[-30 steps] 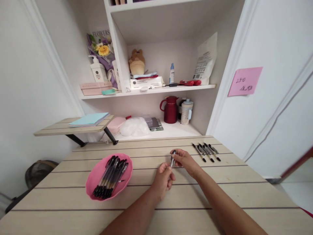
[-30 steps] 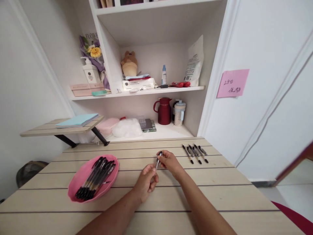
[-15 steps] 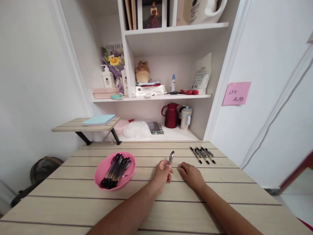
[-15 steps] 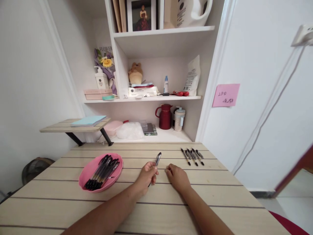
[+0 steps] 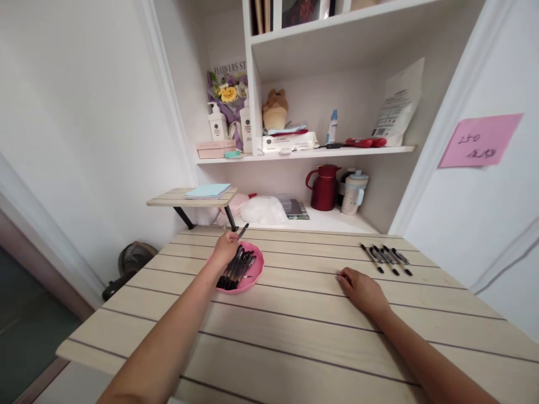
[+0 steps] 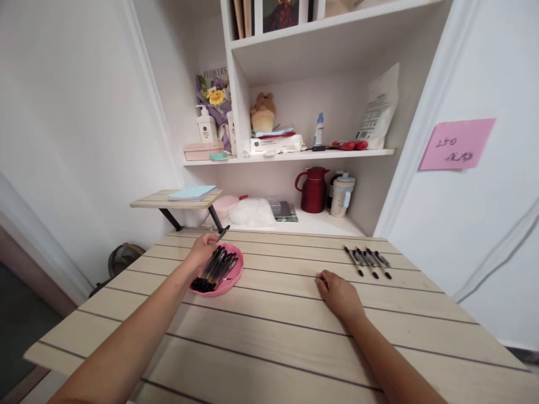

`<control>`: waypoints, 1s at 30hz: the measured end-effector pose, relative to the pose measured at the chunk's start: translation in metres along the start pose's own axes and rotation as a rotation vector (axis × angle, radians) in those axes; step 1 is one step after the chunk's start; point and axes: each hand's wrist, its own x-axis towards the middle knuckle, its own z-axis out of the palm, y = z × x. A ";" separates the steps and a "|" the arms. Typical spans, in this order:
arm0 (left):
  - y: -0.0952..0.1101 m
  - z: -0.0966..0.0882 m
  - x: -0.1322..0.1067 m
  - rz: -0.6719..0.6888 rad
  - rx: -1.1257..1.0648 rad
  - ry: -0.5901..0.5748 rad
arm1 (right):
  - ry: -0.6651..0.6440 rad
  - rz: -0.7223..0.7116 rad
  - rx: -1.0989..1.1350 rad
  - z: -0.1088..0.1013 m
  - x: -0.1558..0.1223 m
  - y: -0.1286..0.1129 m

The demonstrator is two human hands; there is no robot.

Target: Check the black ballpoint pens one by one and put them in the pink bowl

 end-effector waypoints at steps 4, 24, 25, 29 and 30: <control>-0.031 -0.024 0.000 -0.010 0.249 0.013 | 0.004 0.006 -0.008 0.001 0.000 0.000; -0.053 -0.020 0.019 0.082 0.741 -0.153 | -0.007 0.069 0.021 -0.011 0.003 -0.015; -0.052 -0.020 0.020 0.083 0.743 -0.159 | -0.008 0.069 0.018 -0.011 0.003 -0.015; -0.048 -0.019 0.019 0.085 0.744 -0.212 | -0.010 0.073 0.007 -0.011 0.005 -0.015; -0.048 -0.018 0.018 0.087 0.742 -0.228 | -0.011 0.075 0.004 -0.011 0.005 -0.015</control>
